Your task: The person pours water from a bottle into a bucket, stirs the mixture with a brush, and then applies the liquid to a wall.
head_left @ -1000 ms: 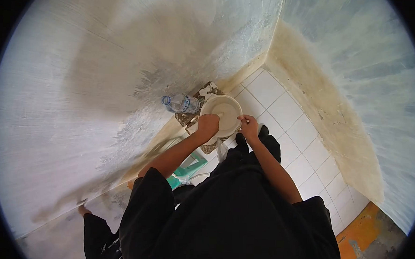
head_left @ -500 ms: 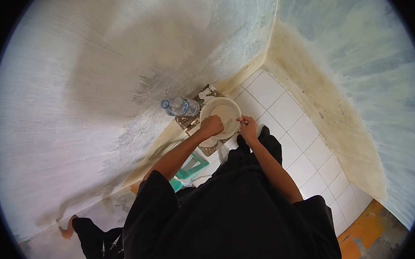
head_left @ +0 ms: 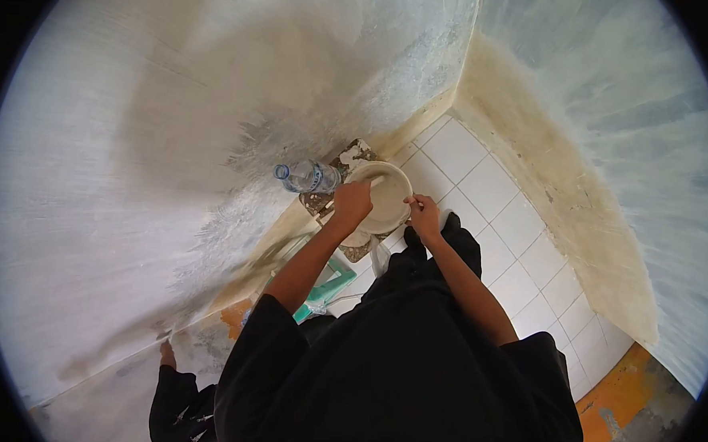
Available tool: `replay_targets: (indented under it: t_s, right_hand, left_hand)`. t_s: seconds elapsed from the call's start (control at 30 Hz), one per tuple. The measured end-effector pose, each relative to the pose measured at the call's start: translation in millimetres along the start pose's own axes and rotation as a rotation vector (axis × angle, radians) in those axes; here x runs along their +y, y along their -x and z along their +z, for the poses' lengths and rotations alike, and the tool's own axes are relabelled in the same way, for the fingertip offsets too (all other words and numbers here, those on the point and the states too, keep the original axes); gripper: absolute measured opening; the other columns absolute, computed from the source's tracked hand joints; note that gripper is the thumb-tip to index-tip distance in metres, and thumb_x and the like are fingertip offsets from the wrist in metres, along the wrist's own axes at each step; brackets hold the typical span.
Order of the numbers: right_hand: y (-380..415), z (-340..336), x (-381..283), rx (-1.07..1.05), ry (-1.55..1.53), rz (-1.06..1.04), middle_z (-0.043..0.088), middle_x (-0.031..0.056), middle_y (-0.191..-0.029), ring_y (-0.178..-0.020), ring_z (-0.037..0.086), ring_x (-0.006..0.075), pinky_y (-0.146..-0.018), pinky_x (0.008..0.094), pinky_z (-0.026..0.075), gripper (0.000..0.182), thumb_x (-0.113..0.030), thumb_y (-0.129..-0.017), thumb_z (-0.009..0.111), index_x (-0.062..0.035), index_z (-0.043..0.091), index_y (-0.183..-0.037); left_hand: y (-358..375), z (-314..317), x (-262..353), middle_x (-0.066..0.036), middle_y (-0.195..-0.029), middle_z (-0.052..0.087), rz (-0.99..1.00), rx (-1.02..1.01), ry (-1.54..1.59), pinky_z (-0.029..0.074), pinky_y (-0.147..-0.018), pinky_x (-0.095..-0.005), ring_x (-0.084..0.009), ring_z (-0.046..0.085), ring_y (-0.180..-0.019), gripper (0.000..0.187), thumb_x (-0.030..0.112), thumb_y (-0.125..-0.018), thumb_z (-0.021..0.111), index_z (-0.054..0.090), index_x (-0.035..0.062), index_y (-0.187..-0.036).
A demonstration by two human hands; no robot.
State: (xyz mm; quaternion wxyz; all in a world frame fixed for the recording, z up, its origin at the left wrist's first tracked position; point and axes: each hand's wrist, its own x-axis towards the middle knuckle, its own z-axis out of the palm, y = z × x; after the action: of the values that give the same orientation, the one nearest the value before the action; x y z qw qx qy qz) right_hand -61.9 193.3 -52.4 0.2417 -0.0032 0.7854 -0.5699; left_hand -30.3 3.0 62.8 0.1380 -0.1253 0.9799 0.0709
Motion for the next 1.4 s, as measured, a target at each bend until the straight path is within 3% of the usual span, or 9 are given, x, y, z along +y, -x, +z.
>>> replay_targets:
  t_s: [0.27,0.37,0.47,0.67,0.73,0.93,1.17,1.27,1.4]
  right_hand:
    - [2,-4,-8,0.012,0.072,-0.064,0.063,0.0125,-0.097,-0.081,0.067,0.0222,-0.063,0.0337,0.056,0.024,-0.022,-0.096,0.061,0.0009,0.069,-0.099]
    - [2,-1,-8,0.163,0.314,-0.394,0.06,0.0155,-0.104,-0.086,0.065,0.0265,-0.073,0.0367,0.053,0.025,-0.023,-0.095,0.062,0.0016,0.067,-0.095]
    - [4,-1,-24,0.161,0.42,-0.354,0.056,0.0168,-0.109,-0.093,0.063,0.0299,-0.083,0.0393,0.051,0.023,-0.022,-0.094,0.063,0.0007,0.065,-0.096]
    - [-11,-5,-39,0.026,0.024,-0.183,0.065,0.0186,-0.106,-0.092,0.069,0.0315,-0.077,0.0383,0.055,0.021,-0.018,-0.092,0.064,-0.0004,0.061,-0.104]
    - [-10,-7,-43,0.017,0.064,-0.22,0.068,0.0197,-0.105,-0.09,0.07,0.0332,-0.077,0.0411,0.054,0.022,-0.018,-0.091,0.064,-0.0021,0.062,-0.106]
    - [-7,-15,-45,-0.012,0.173,-0.166,0.071,0.0198,-0.102,-0.087,0.071,0.0359,-0.078,0.0434,0.054,0.021,-0.017,-0.091,0.064,-0.0046,0.062,-0.107]
    - [-11,-13,-40,-0.008,0.175,-0.222,0.071,0.0198,-0.101,-0.086,0.071,0.0367,-0.077,0.0438,0.054,0.017,-0.017,-0.09,0.063,-0.0061,0.063,-0.103]
    - [-7,-16,-50,-0.021,0.18,-0.174,0.071,0.018,-0.097,-0.1,0.07,0.0314,-0.079,0.0391,0.059,0.016,-0.013,-0.091,0.064,-0.0006,0.062,-0.101]
    - [-10,-13,-45,-0.008,0.195,-0.187,0.071,0.0182,-0.097,-0.099,0.07,0.0318,-0.078,0.0387,0.059,0.016,-0.013,-0.091,0.064,-0.0005,0.063,-0.101]
  left_hand:
    - [3,27,-6,-0.016,-0.078,0.068,0.024,0.075,-0.04,0.055,-0.064,-0.0449,-0.0337,0.07,-0.073,0.015,0.016,-0.08,0.066,0.066,0.0071,-0.092]
    - [3,23,-8,-0.016,-0.075,0.068,-0.034,0.099,0.075,0.055,-0.065,-0.0467,-0.0357,0.07,-0.075,0.019,0.024,-0.084,0.066,0.067,0.0068,-0.093]
    - [8,15,-10,-0.018,-0.075,0.068,-0.095,0.15,0.262,0.054,-0.066,-0.046,-0.0361,0.069,-0.076,0.023,0.028,-0.084,0.067,0.069,0.0053,-0.089]
    - [25,13,-13,-0.022,-0.078,0.068,-0.2,0.308,0.692,0.052,-0.066,-0.0405,-0.036,0.069,-0.074,0.027,0.027,-0.084,0.07,0.072,0.0009,-0.091]
    - [26,27,-9,-0.022,-0.077,0.068,-0.267,0.309,0.818,0.052,-0.066,-0.0381,-0.0337,0.069,-0.072,0.028,0.025,-0.085,0.07,0.072,-0.0014,-0.092]
    - [28,55,21,-0.012,-0.072,0.072,-0.446,0.346,1.264,0.053,-0.06,-0.0268,-0.0151,0.069,-0.065,0.032,0.024,-0.091,0.067,0.069,-0.0076,-0.097]
    - [28,45,34,-0.014,-0.069,0.071,-0.418,0.362,1.235,0.051,-0.058,-0.0288,-0.0165,0.07,-0.064,0.03,0.023,-0.094,0.064,0.07,-0.0068,-0.093]
    - [29,43,35,-0.014,-0.068,0.071,-0.42,0.365,1.326,0.051,-0.058,-0.0278,-0.0156,0.07,-0.064,0.031,0.022,-0.094,0.064,0.07,-0.0076,-0.092]
    - [30,35,28,-0.014,-0.069,0.07,-0.392,0.36,1.323,0.052,-0.06,-0.0282,-0.015,0.07,-0.064,0.029,0.021,-0.095,0.064,0.069,-0.0076,-0.093]
